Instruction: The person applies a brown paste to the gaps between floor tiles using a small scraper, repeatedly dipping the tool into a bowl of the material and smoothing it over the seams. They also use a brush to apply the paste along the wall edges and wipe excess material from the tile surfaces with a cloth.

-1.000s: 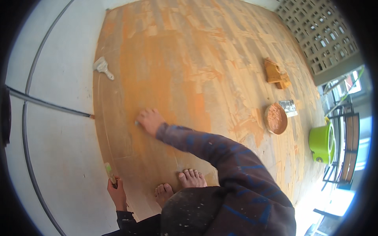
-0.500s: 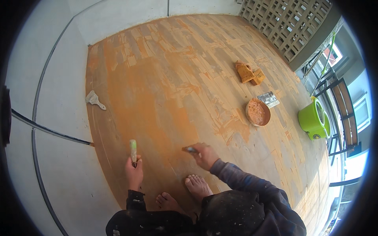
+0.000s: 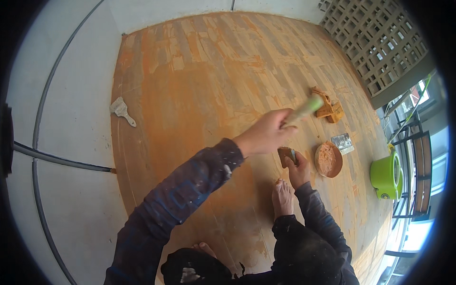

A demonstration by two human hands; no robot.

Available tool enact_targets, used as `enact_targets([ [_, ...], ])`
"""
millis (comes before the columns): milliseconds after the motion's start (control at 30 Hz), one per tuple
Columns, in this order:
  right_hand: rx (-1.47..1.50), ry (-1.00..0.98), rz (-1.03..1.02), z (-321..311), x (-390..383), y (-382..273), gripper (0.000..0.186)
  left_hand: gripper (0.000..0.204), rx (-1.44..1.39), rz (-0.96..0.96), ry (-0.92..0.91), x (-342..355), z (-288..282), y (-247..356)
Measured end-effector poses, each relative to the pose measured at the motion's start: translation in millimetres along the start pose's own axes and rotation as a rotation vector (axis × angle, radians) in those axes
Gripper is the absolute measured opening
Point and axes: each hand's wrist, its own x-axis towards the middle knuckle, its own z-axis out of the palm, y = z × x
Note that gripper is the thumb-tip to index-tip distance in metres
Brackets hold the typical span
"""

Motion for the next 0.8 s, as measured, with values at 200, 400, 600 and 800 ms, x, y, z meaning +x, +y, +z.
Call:
enact_targets([
  [200,0.118,-0.279,0.090,116,127,17,0.020,0.023,0.499,-0.174,0.431,19,-88,-61],
  [400,-0.120,-0.316,-0.309,218,320,-20,0.023,0.043,1.135,-0.715,1.314,-205,-267,-130],
  [600,-0.202,-0.120,-0.591,368,515,-49,0.025,0.065,1.317,-1.154,1.486,-259,-307,-169],
  [800,-0.442,-0.210,-0.646,446,634,-106,0.024,0.065,1.124,-1.418,1.555,-210,-313,-162],
])
